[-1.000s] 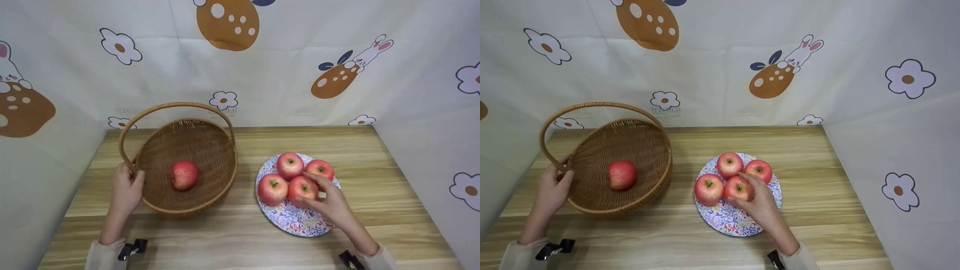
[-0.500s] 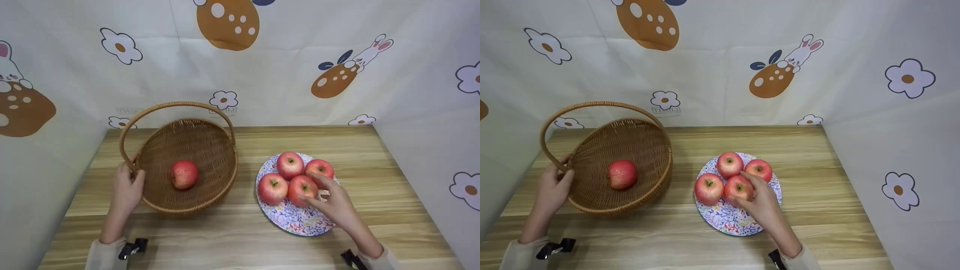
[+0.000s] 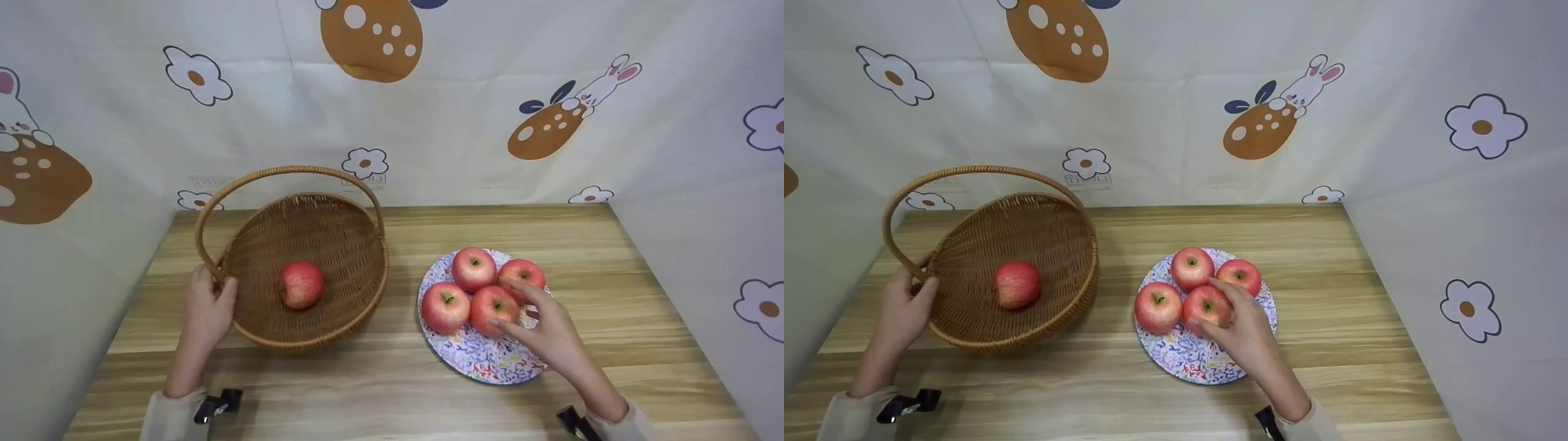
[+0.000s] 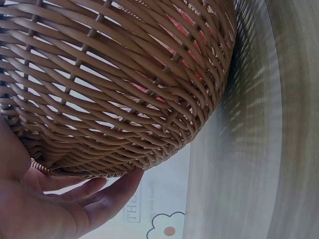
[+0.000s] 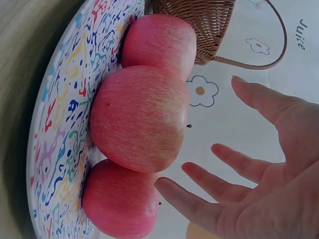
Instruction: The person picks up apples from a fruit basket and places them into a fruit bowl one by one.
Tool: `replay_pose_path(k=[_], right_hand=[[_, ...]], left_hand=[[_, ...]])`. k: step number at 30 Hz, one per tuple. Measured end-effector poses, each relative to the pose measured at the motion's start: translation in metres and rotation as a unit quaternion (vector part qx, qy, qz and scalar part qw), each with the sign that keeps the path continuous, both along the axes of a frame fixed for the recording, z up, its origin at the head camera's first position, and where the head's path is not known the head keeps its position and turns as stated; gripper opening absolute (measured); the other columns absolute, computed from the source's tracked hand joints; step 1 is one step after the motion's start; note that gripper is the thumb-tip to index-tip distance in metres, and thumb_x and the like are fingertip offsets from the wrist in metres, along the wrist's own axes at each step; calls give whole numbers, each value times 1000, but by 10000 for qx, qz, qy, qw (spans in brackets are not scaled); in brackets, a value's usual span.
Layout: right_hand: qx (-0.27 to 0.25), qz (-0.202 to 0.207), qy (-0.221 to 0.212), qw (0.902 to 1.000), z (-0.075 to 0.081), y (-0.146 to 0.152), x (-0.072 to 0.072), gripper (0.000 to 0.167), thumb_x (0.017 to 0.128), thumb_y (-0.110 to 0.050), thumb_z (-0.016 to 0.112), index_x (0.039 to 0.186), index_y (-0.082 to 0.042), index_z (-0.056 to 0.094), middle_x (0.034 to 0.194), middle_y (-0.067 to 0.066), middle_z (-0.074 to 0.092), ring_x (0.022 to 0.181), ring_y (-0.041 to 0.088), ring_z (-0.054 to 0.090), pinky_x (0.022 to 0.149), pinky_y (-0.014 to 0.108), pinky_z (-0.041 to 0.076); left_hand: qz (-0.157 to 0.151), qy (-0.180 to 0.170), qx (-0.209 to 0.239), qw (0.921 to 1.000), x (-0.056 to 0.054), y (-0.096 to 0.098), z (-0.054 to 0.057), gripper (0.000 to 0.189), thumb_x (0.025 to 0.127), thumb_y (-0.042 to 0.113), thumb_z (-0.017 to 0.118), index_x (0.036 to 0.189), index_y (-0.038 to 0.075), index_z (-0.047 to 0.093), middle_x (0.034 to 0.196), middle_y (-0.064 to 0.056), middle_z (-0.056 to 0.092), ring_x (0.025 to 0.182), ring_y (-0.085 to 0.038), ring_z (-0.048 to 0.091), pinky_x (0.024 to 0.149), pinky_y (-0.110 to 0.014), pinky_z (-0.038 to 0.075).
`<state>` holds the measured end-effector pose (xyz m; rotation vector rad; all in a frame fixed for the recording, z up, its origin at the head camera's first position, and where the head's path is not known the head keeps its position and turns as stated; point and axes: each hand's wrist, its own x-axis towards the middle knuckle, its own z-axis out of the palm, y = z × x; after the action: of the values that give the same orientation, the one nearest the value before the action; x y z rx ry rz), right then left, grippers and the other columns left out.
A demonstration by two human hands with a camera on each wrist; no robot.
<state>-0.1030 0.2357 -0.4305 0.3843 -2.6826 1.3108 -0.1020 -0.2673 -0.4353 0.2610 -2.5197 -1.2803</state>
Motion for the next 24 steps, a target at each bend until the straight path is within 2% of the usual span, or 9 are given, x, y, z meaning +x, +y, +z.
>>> replay_pose_path(k=[7,15,24], right_hand=[[-150,31,-23,9999,2,-2,-1,61,83,-7,89,138,2,65,137,19,68,117,40,68,95,60,56],[-205,38,45,9998,4,-6,-2,59,84,-8,89,137,2,65,136,19,68,114,41,69,96,62,56],[-166,74,27,9998,7,-10,-4,59,84,-9,89,135,6,65,136,21,68,125,43,64,99,58,55]], left_hand=[[28,171,8,9999,0,0,-1,52,101,1,48,150,-17,44,141,-36,51,114,-41,55,83,-15,40],[-37,144,35,9999,0,0,-2,52,102,2,48,151,-16,43,137,-34,51,110,-39,54,79,-15,41],[-51,47,61,10000,0,0,-1,53,103,2,47,152,-17,41,137,-35,49,112,-41,55,78,-13,42]])
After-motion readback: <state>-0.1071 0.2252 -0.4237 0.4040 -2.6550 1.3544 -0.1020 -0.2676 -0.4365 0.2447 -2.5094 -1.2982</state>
